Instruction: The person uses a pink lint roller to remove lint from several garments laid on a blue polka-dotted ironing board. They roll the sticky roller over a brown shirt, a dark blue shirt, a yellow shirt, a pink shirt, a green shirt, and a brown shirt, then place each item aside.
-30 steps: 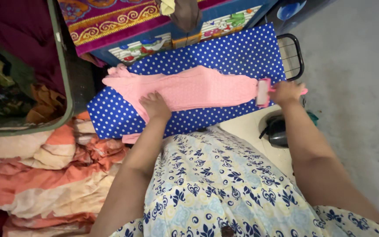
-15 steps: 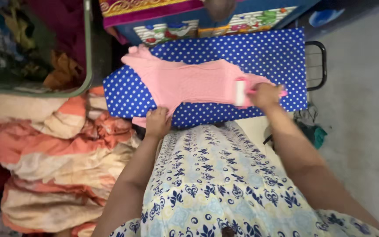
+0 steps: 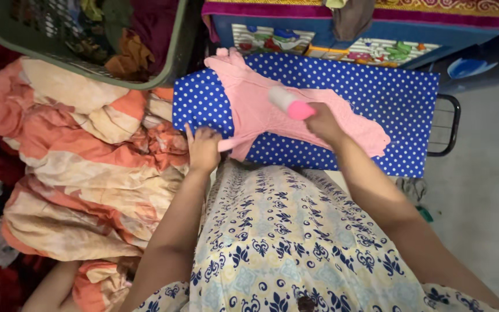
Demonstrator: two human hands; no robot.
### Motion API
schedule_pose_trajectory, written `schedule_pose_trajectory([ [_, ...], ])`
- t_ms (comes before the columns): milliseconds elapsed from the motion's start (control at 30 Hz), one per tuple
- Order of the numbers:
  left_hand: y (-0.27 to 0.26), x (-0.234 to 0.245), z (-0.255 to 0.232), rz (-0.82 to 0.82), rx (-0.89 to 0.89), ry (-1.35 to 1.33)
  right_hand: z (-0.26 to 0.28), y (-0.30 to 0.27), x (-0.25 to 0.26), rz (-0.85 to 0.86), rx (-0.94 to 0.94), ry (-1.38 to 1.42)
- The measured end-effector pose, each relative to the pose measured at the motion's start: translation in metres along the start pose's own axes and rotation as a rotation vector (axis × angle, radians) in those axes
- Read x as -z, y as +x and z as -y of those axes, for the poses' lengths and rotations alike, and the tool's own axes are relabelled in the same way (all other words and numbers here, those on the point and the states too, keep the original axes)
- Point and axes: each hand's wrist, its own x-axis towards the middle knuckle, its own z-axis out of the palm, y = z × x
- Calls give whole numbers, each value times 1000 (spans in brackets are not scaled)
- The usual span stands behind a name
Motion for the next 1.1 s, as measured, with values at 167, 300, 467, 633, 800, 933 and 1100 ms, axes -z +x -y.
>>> schedule_pose_trajectory([
  [167, 41, 25, -40, -394, -247, -183, 46, 13, -84, 85, 0, 285],
  [300, 73, 26, -80, -436, -382, -199, 70, 16, -107, 122, -84, 640],
  [467, 90, 22, -79, -458, -184, -387, 55, 25, -94, 88, -64, 842],
  [633, 112, 9, -40, -63, -431, -426, 18, 22, -65, -221, 14, 949],
  [800, 156, -20, -14, 248, -385, -126, -29, -9, -21, -512, -85, 1130],
  [933, 186, -47, -3, 160, -500, -29, -67, -35, -14, -887, -185, 581],
  [1100, 199, -73, -4, 186, -494, -29, -96, -43, -27, -1031, -238, 593],
])
